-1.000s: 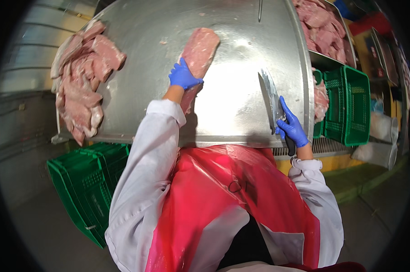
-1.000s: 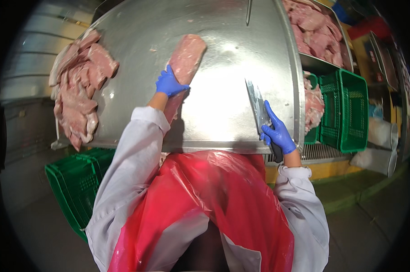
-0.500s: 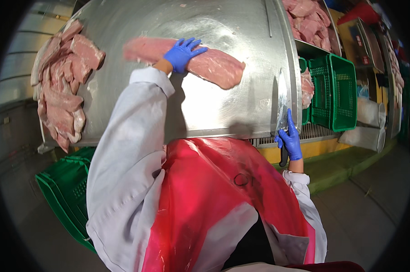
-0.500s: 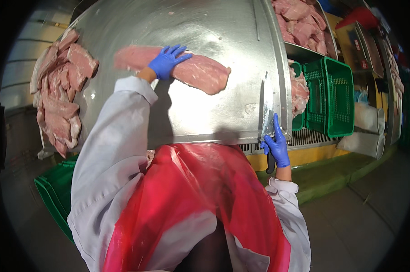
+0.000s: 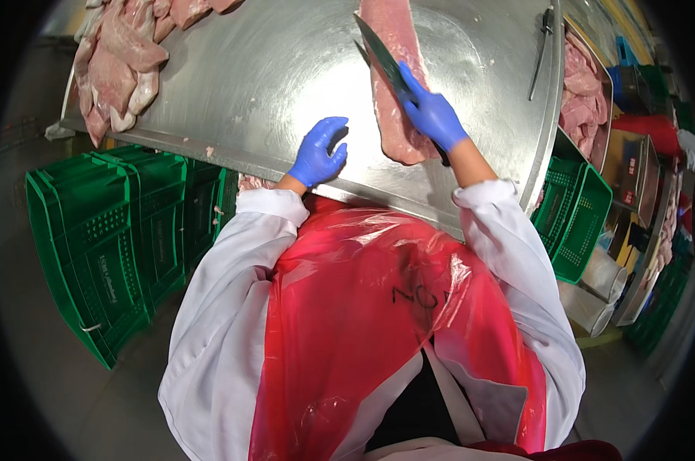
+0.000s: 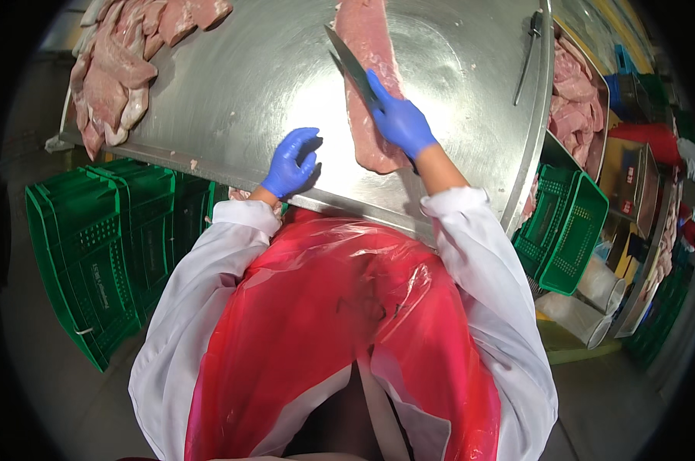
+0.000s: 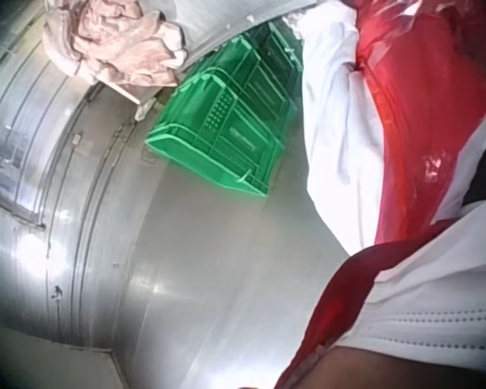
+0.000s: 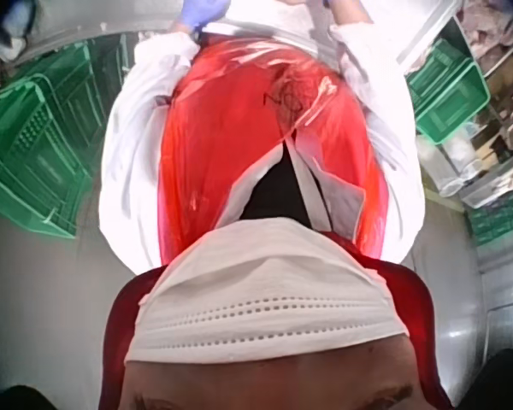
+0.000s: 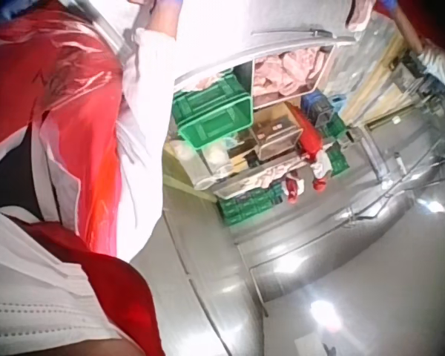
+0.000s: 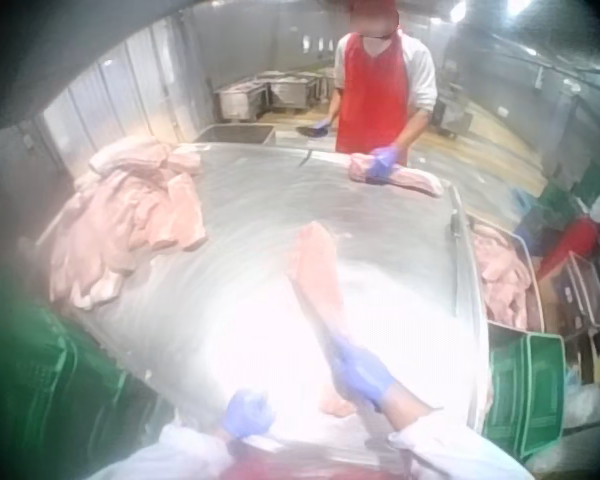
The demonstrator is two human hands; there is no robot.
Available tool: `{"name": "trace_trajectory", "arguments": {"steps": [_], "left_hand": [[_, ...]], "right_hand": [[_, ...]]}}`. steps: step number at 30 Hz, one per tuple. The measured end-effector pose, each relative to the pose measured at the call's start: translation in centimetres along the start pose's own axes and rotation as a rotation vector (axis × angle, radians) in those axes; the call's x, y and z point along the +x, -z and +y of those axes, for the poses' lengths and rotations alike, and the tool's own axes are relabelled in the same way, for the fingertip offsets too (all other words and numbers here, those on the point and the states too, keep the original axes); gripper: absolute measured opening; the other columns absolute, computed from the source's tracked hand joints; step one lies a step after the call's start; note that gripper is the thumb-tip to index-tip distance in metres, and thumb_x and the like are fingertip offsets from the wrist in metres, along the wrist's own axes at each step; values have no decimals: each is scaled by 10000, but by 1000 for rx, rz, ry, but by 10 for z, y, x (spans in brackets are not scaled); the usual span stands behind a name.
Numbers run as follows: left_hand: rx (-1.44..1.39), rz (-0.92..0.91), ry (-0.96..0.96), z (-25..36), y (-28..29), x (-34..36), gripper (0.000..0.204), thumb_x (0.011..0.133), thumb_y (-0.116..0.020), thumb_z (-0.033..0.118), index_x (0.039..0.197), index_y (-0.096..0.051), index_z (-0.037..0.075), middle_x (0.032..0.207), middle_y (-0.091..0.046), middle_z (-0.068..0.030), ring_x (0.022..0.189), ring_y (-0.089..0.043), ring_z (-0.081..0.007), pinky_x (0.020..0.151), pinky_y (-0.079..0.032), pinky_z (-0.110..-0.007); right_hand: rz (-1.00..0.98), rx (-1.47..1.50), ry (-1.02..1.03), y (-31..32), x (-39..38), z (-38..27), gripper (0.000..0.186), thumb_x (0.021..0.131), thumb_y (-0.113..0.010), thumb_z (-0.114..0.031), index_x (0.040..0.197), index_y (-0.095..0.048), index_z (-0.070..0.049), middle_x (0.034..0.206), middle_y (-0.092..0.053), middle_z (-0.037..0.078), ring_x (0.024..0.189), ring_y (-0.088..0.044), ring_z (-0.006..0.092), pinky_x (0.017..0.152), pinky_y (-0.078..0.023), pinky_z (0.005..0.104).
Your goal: The person uses a knife to trim fat and cut large pieces of raw meat on a stainless steel table. They separate trimmed fat and place it into a green crate while continuing to portion the meat into smaller pieces.
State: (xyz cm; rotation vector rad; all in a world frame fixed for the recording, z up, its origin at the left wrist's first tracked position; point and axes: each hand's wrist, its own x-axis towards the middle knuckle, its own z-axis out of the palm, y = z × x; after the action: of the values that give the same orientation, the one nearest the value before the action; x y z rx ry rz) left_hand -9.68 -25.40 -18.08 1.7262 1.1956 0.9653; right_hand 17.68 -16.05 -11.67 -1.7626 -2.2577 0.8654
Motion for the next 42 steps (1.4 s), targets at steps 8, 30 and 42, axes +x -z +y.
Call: {"name": "trace_trajectory", "arguments": {"steps": [8, 30, 42], "left_hand": [[11, 405, 8, -17, 62, -9, 271, 893, -593, 1, 1160, -638, -2, 999, -651, -115, 871, -658, -190, 771, -528, -301], [13, 13, 511, -39, -76, 114, 385, 798, -738, 379, 872, -684, 5, 829, -709, -204, 763, -690, -349, 748, -541, -419], [-284, 15, 592, -79, -68, 101, 160, 805, -704, 148, 830, -695, -10, 777, -707, -157, 717, -677, -247, 705, -533, -371]], "right_hand": [[-180, -41, -91, -27, 18, -18, 798, 913, -494, -73, 1604, -184, -324, 817, -682, 275, 675, -681, 407, 659, -549, 489], [48, 28, -454, 21, -215, -66, 854, 878, -598, -8, 1609, -207, -210, 713, -610, 269, 612, -595, 472, 595, -462, 509], [99, -146, -268, -69, -15, -70, 808, 906, -540, -87, 1610, -180, -254, 829, -683, 252, 681, -672, 422, 630, -517, 530]]}}
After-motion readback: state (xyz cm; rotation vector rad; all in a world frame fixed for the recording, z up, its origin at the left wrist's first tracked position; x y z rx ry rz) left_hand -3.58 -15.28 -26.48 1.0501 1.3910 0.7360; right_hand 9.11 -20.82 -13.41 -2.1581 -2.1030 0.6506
